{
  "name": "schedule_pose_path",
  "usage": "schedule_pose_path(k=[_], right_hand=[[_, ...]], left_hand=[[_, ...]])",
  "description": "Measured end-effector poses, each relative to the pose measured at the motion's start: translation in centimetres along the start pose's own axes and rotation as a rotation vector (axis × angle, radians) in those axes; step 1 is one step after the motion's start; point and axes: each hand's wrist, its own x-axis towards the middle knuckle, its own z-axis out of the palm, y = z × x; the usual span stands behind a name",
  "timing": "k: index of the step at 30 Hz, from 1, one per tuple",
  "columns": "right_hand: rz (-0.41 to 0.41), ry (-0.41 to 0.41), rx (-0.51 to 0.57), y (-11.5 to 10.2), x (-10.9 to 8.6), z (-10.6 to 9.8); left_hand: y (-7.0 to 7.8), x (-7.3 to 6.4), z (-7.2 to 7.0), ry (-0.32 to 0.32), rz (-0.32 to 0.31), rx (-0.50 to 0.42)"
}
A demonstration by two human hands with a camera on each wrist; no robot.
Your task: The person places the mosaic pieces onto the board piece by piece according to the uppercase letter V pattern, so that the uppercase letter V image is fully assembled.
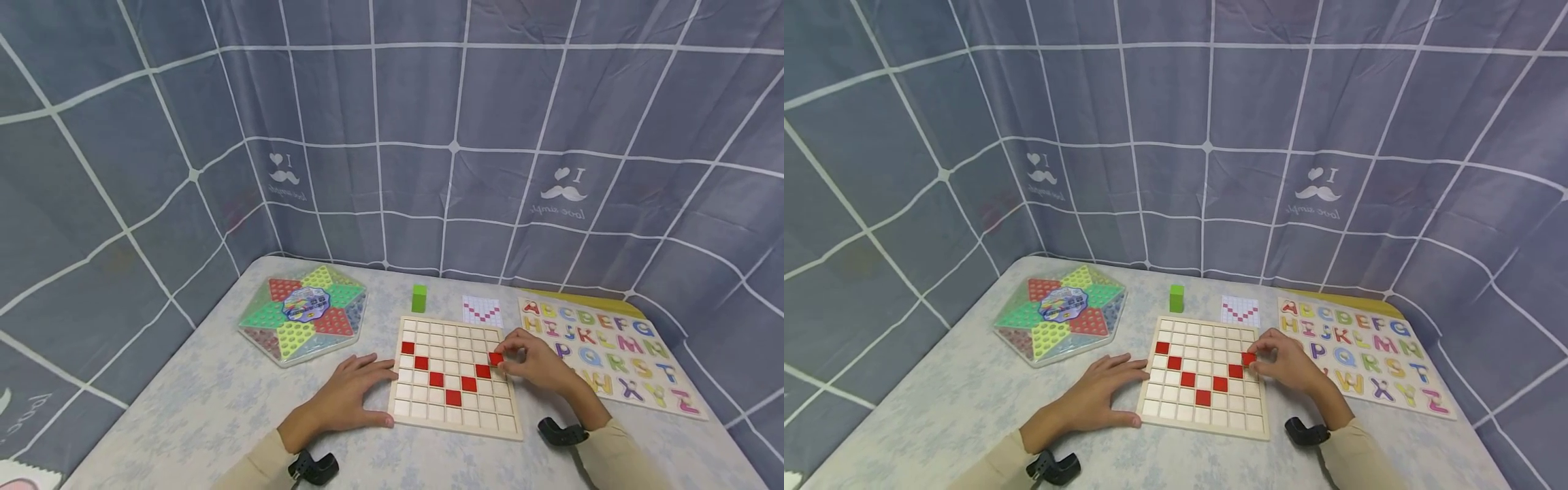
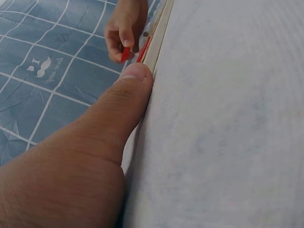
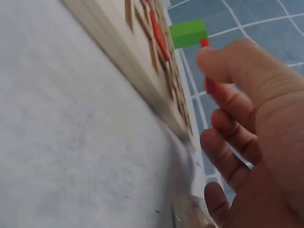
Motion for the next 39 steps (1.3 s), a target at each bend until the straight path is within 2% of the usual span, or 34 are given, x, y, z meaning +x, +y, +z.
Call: schedule_pose_path(k=[6,11,15,21,29,39], right_hand=[[0.06,0.027,-0.003,1.2,0.2,0.3],[0.04,0.048,-0.03,1.6,-0.2,0.4],[0.031,0.052,-0.033,1.4,-0.3,0.4],[0.097,0.041,-0.04,1.3,0.0,0.2],[0.141,0.012,-0.007,1.2,0.3,0.0],[0.209,0.037,0.001,0.4,0.0,0.2]], left_hand=[[0.1,0.2,0.1,-0.001,0.01,0.002],[0.1,0.2,0.1,-0.006,0.008,-0.001],[0.1,0.1,0.1,-0.004,0.009,-0.002],[0.1,0.1,-0.1,0.0,0.008,0.003],[0.2,0.1,0.0,-0.016,-0.01,-0.004],[0.3,0.3,0.0,-0.009,0.006,-0.008]])
